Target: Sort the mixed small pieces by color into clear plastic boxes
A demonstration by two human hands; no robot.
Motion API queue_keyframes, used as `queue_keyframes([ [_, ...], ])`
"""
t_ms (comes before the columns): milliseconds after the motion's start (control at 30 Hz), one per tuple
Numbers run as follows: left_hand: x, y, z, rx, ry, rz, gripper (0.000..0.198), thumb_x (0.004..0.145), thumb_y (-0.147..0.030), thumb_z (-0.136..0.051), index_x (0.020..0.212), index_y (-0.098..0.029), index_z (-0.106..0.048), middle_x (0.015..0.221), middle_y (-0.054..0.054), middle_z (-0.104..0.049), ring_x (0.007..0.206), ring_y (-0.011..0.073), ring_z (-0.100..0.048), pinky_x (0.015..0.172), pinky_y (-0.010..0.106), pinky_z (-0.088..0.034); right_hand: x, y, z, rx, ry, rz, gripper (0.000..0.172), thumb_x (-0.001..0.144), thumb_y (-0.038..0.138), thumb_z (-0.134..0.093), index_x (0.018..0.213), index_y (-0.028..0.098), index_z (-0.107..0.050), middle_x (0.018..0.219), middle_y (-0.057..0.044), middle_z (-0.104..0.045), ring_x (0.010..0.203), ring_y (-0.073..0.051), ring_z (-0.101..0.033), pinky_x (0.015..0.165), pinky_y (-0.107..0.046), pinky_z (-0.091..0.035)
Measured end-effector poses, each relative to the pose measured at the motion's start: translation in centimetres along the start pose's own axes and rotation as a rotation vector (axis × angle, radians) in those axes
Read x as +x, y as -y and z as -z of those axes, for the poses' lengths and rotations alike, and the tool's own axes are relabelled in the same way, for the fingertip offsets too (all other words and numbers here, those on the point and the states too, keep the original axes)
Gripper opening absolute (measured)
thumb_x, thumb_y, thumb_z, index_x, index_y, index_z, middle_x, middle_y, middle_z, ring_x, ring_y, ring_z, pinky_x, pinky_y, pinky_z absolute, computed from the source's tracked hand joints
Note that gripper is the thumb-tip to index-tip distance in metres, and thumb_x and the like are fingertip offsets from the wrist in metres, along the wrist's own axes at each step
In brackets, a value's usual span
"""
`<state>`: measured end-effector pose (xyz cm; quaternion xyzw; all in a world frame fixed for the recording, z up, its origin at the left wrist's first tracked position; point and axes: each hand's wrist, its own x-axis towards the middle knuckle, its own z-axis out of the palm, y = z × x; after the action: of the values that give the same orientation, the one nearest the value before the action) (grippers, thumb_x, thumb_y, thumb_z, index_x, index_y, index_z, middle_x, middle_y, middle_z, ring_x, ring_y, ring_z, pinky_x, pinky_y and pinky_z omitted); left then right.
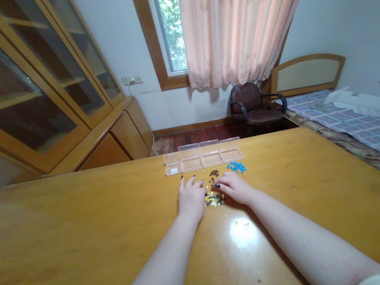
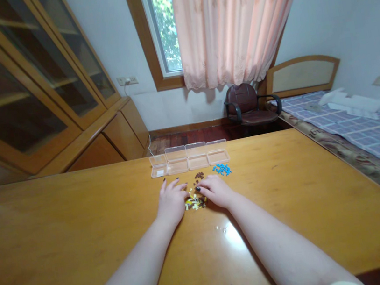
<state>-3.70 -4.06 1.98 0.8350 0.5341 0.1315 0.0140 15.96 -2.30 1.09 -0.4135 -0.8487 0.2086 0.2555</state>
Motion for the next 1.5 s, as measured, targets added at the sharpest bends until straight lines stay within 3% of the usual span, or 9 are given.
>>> queue_keyframes([
  [233, -0.2, -0.4, 0.5, 0.054, 0.051, 0.119, 0.022, 0.084, -0.017, -0.055, 0.085, -0.024, -0.075, 0.118, 0.008, -0.065, 0.125, 0.0331, -0.045, 0.108, 0.061, -0.019, -0.1, 0.1, -0.1, 0.050, 0.087, 0.095, 0.031, 0.094, 0.033, -0.042, 0.092, 0.018, -0.069, 0.080, -0.006, -0.067, 0.077, -0.019, -0.053, 0.075, -0.031, -0.036],
  [400, -0.1, -0.4, 0.6, 0.032, 0.072, 0.049, 0.022, 0.086, -0.020, -0.054, 0.087, -0.026, -0.075, 0.117, 0.007, -0.065, 0.124, 0.0309, -0.046, 0.109, 0.059, -0.020, 0.0, 0.3, -0.2, 0.048, 0.118, 0.120, 0.026, 0.092, 0.031, -0.046, 0.102, 0.021, -0.068, 0.090, -0.005, -0.069, 0.082, -0.020, -0.053, 0.078, -0.032, -0.036],
  [567, -0.1, -0.5, 0.4, 0.003, 0.109, -0.111, 0.024, 0.086, -0.018, -0.054, 0.092, -0.029, -0.073, 0.120, 0.004, -0.064, 0.124, 0.0272, -0.046, 0.110, 0.059, -0.016, -0.1, 0.2, -0.3, 0.046, 0.019, 0.095, 0.028, 0.094, 0.033, -0.043, 0.101, 0.020, -0.067, 0.090, -0.006, -0.068, 0.083, -0.020, -0.053, 0.079, -0.033, -0.035],
  [733, -0.3, -0.6, 0.8, 0.090, 0.167, -0.034, 0.026, 0.085, -0.016, -0.052, 0.093, -0.028, -0.073, 0.124, 0.005, -0.062, 0.124, 0.0292, -0.046, 0.108, 0.060, -0.020, -0.2, -0.1, -0.2, 0.009, -0.031, 0.071, 0.039, 0.095, 0.039, -0.038, 0.083, 0.018, -0.068, 0.073, -0.006, -0.064, 0.075, -0.019, -0.051, 0.074, -0.032, -0.034],
  [900, -0.5, -0.6, 0.8, 0.089, 0.140, 0.014, 0.029, 0.085, -0.012, -0.048, 0.098, -0.023, -0.071, 0.124, 0.009, -0.061, 0.124, 0.0300, -0.046, 0.108, 0.058, -0.021, -0.3, -0.5, -0.1, 0.028, -0.044, 0.020, 0.052, 0.097, 0.038, -0.030, 0.069, 0.018, -0.070, 0.062, -0.005, -0.060, 0.068, -0.017, -0.049, 0.071, -0.031, -0.035],
  [1067, -0.4, -0.7, -0.1, 0.033, 0.146, -0.027, 0.040, 0.087, -0.012, -0.043, 0.122, -0.025, -0.059, 0.132, 0.010, -0.055, 0.128, 0.0270, -0.042, 0.109, 0.055, -0.022, -0.3, -1.2, -0.2, 0.044, -0.032, 0.013, 0.047, 0.095, 0.035, -0.038, 0.065, 0.018, -0.070, 0.057, -0.003, -0.058, 0.063, -0.016, -0.049, 0.068, -0.030, -0.034],
  [1333, -0.3, -0.6, 0.1, 0.054, 0.136, 0.050, 0.031, 0.085, -0.013, -0.047, 0.108, -0.019, -0.067, 0.128, 0.013, -0.058, 0.126, 0.0299, -0.044, 0.109, 0.056, -0.023, -0.1, -1.0, -0.3, -0.025, -0.010, 0.005, 0.038, 0.095, 0.035, -0.040, 0.074, 0.018, -0.067, 0.064, -0.003, -0.058, 0.068, -0.017, -0.048, 0.066, -0.028, -0.032],
  [1500, -0.3, -1.0, 0.2, -0.049, 0.132, -0.056, 0.037, 0.086, -0.012, -0.046, 0.114, -0.026, -0.064, 0.124, 0.007, -0.061, 0.123, 0.0254, -0.047, 0.110, 0.054, -0.023, 0.1, -1.5, -0.3, -0.055, -0.131, -0.083, 0.041, 0.096, 0.032, -0.035, 0.069, 0.017, -0.062, 0.061, -0.002, -0.056, 0.066, -0.017, -0.046, 0.065, -0.028, -0.030],
])
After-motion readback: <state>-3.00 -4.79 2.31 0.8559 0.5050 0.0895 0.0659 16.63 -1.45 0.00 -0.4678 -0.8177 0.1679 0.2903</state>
